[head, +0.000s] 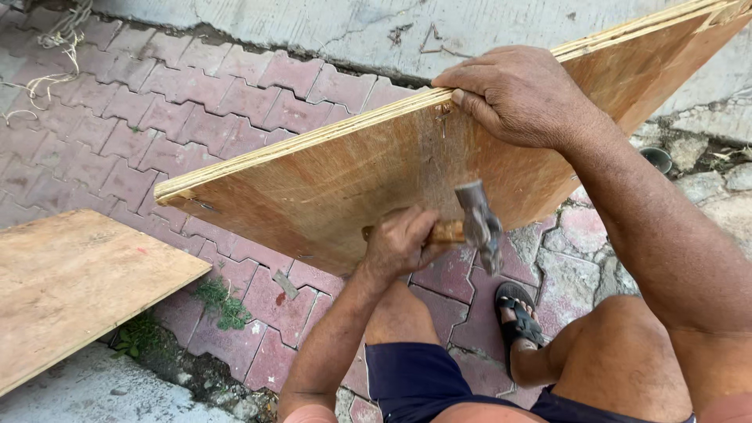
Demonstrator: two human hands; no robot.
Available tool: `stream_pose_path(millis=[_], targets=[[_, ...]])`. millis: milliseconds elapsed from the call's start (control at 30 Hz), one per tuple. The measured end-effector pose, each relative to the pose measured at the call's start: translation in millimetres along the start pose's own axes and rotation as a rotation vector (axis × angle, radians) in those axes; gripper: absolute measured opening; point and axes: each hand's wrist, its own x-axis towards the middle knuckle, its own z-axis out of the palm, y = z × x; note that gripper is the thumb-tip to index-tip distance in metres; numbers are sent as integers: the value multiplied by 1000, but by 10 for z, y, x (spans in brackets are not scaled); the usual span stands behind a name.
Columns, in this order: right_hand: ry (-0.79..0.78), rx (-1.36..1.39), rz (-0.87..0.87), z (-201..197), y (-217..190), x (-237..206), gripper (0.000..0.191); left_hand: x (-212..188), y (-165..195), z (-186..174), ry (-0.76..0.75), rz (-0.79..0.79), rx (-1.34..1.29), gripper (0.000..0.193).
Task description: The person sits on the ground holding a plywood board on their lap. They use pincers to pull nails out of the board, hammer nails along its edge with a hammer, and return to pulling remaining nails with the pincers.
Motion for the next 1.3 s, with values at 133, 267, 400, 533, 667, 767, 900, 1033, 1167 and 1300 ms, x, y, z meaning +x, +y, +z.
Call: stream_pose_path(millis=[133,267,400,533,667,767,900,1033,1167,1300], targets=[[9,-10,4,18,-28,-34,28,-124,78,-102,-46,125,-44,44],[9,-53,17,35,-52,-45,29,12,-88,45,-107,-266,-46,28],[30,-44,-29,11,-30,-39,30,-11,-58,209,161,-150,-131,33],[36,-46,-27,5,-29,-49,29,-304,35,263,173,134,-414,10],[26,-65,-7,21,-65,-66,31,-304,-163,515,65,-267,-585,12],[76,-28,-49,9,-66,-69,31,-175,-245,667,138,-364,-410,16],[4,-40,8,5,-45,-55,33,-174,30,549,293,33,-403,15],[46,-65,-14,30,-59,-70,33,-118,215,414,282,130,-453,19],[23,-49,14,10,-87,-102,32,198,50,651,364,-224,-530,19],[35,-39,-43,-40,-80,-76,35,136,209,716,437,-46,-596,19]])
